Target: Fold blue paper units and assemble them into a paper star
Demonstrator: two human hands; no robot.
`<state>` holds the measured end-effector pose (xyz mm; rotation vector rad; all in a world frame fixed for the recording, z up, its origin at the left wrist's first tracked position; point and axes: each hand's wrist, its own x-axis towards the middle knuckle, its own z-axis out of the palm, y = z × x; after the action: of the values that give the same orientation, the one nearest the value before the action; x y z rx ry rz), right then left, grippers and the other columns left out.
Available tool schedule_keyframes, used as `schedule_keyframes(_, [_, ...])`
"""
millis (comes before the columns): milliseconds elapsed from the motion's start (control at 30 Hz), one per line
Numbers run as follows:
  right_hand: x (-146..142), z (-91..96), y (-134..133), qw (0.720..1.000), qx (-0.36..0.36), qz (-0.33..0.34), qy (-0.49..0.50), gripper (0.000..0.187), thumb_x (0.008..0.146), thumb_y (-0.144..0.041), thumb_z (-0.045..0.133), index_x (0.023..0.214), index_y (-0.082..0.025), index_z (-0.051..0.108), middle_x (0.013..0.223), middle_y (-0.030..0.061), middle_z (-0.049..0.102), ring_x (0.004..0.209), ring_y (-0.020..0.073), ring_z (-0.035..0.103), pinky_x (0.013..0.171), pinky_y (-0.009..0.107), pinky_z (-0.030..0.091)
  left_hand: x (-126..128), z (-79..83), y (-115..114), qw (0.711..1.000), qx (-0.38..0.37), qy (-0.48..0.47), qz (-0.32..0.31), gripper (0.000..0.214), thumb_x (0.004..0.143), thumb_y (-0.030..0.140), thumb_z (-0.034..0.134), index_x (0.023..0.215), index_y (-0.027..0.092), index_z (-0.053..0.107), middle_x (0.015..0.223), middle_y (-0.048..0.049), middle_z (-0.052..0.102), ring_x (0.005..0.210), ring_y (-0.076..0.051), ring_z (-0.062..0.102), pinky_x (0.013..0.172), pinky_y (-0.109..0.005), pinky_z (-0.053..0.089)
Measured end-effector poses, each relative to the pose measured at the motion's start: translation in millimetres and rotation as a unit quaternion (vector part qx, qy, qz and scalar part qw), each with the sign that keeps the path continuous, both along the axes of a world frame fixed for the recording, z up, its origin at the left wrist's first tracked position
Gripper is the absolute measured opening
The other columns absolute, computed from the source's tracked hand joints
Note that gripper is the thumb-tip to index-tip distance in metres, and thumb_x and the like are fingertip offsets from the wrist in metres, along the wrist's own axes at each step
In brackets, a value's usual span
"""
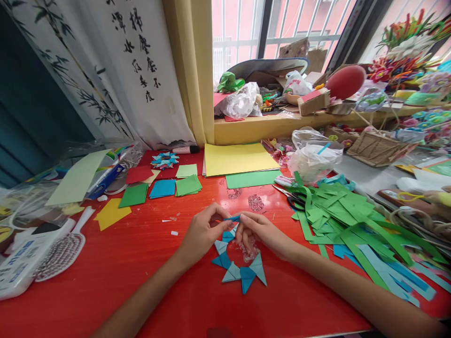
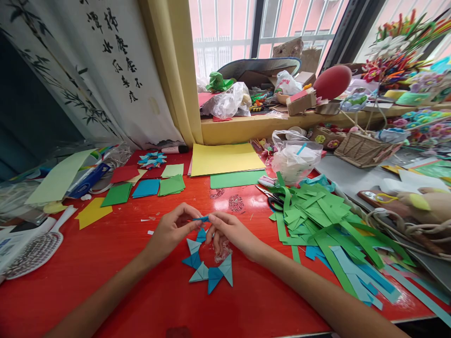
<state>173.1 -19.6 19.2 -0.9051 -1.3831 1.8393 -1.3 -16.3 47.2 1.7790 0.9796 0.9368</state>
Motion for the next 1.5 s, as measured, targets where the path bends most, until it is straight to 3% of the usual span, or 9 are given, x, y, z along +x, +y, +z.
schedule_keyframes(67, [1, 1.3, 0, 1.000, -0.022, -0.005, 0.019, 0.035, 0.084, -0.047, 0.036, 0.093, -0.015, 0.048, 0.067, 0.0020, 0.057, 0.043, 0.0070, 0.051, 0.037, 0.018, 0.038, 0, 0.4, -1, 0.996, 0.070, 0.044, -0.013, 0.006, 0.081, 0.022, 0.047, 0.078, 0.018, 0.051, 0.083, -0.0019, 0.054, 0.079, -0.013, 0.054, 0.072, -0.026, 0.044])
schedule_keyframes(167, [3, 4.1, 1, 0.999, 0.013, -0.044, 0.009, 0.027, 0.079, -0.037, 0.050, 0.097, -0.018, 0.048, 0.067, -0.0013, 0.053, 0.048, 0.0071, 0.052, 0.043, 0.019, 0.041, 0, 0.8, 0, 0.983, 0.134, 0.112, -0.051, 0.012, 0.083, 0.019, 0.042, 0.080, 0.020, 0.054, 0.094, -0.0037, 0.051, 0.089, -0.015, 0.050, 0.079, -0.027, 0.041])
schedule_keyframes(367, [8, 1.7, 7, 0.974, 0.143, -0.160, -0.068, 0.021, 0.078, -0.031, 0.052, 0.095, -0.019, 0.047, 0.059, -0.0052, 0.044, 0.047, 0.0077, 0.046, 0.045, 0.021, 0.037, -2, -12.3, 6, 0.969, 0.078, 0.233, -0.018, 0.030, 0.075, 0.034, 0.054, 0.102, 0.022, 0.047, 0.100, -0.0044, 0.048, 0.097, -0.020, 0.046, 0.081, -0.033, 0.039])
schedule_keyframes(500, [10, -2.8, 11, 0.974, 0.118, -0.185, -0.057, 0.018, 0.077, -0.030, 0.052, 0.090, -0.018, 0.047, 0.060, -0.0038, 0.048, 0.048, 0.0082, 0.046, 0.045, 0.021, 0.036, -2, -20.4, 6, 0.960, 0.056, 0.273, -0.028, 0.020, 0.070, 0.034, 0.057, 0.083, 0.019, 0.052, 0.090, -0.0028, 0.048, 0.086, -0.019, 0.047, 0.074, -0.030, 0.040])
schedule_keyframes(600, [11, -4.6, 12, 0.979, 0.089, -0.181, -0.034, 0.018, 0.076, -0.030, 0.053, 0.087, -0.018, 0.047, 0.058, -0.0040, 0.047, 0.047, 0.0076, 0.043, 0.045, 0.021, 0.034, -3, -19.2, 5, 0.966, 0.000, 0.256, -0.032, 0.015, 0.070, 0.031, 0.055, 0.075, 0.018, 0.048, 0.075, 0.0008, 0.049, 0.068, -0.014, 0.046, 0.057, -0.024, 0.038])
schedule_keyframes(767, [12, 1.7, 11, 0.977, 0.104, -0.183, -0.027, 0.016, 0.077, -0.032, 0.053, 0.080, -0.018, 0.045, 0.057, -0.0044, 0.045, 0.046, 0.0069, 0.041, 0.045, 0.021, 0.034, -5, -13.2, 10, 0.982, -0.114, 0.146, -0.021, 0.020, 0.072, 0.030, 0.054, 0.088, 0.020, 0.049, 0.059, 0.0059, 0.042, 0.048, -0.008, 0.038, 0.041, -0.019, 0.028])
schedule_keyframes(1067, [19, 28.4, 0, 0.941, 0.258, -0.195, -0.103, 0.018, 0.080, -0.033, 0.051, 0.094, -0.022, 0.052, 0.061, -0.0029, 0.043, 0.050, 0.0077, 0.040, 0.044, 0.022, 0.036, -2, -1.5, 8, 0.992, -0.097, -0.074, 0.011, 0.015, 0.074, 0.029, 0.056, 0.080, 0.016, 0.051, 0.079, -0.0024, 0.058, 0.075, -0.015, 0.056, 0.062, -0.025, 0.046])
schedule_keyframes(1233, [19, 34.4, -6, 0.895, 0.368, -0.192, -0.166, 0.009, 0.080, -0.026, 0.052, 0.087, -0.023, 0.057, 0.084, 0.0023, 0.055, 0.076, 0.0136, 0.050, 0.063, 0.027, 0.042, -1, 0.7, 4, 0.993, -0.074, -0.086, 0.015, 0.013, 0.074, 0.027, 0.059, 0.078, 0.017, 0.052, 0.080, -0.0015, 0.059, 0.080, -0.015, 0.057, 0.072, -0.028, 0.047])
schedule_keyframes(1500, [18, 35.6, -9, 0.868, 0.421, -0.176, -0.197, 0.009, 0.081, -0.025, 0.050, 0.086, -0.023, 0.057, 0.080, 0.0026, 0.059, 0.075, 0.0155, 0.054, 0.067, 0.032, 0.044, 0, 1.3, 3, 0.994, -0.070, -0.081, 0.022, 0.011, 0.074, 0.026, 0.058, 0.078, 0.017, 0.053, 0.077, -0.0013, 0.058, 0.076, -0.015, 0.056, 0.070, -0.029, 0.047])
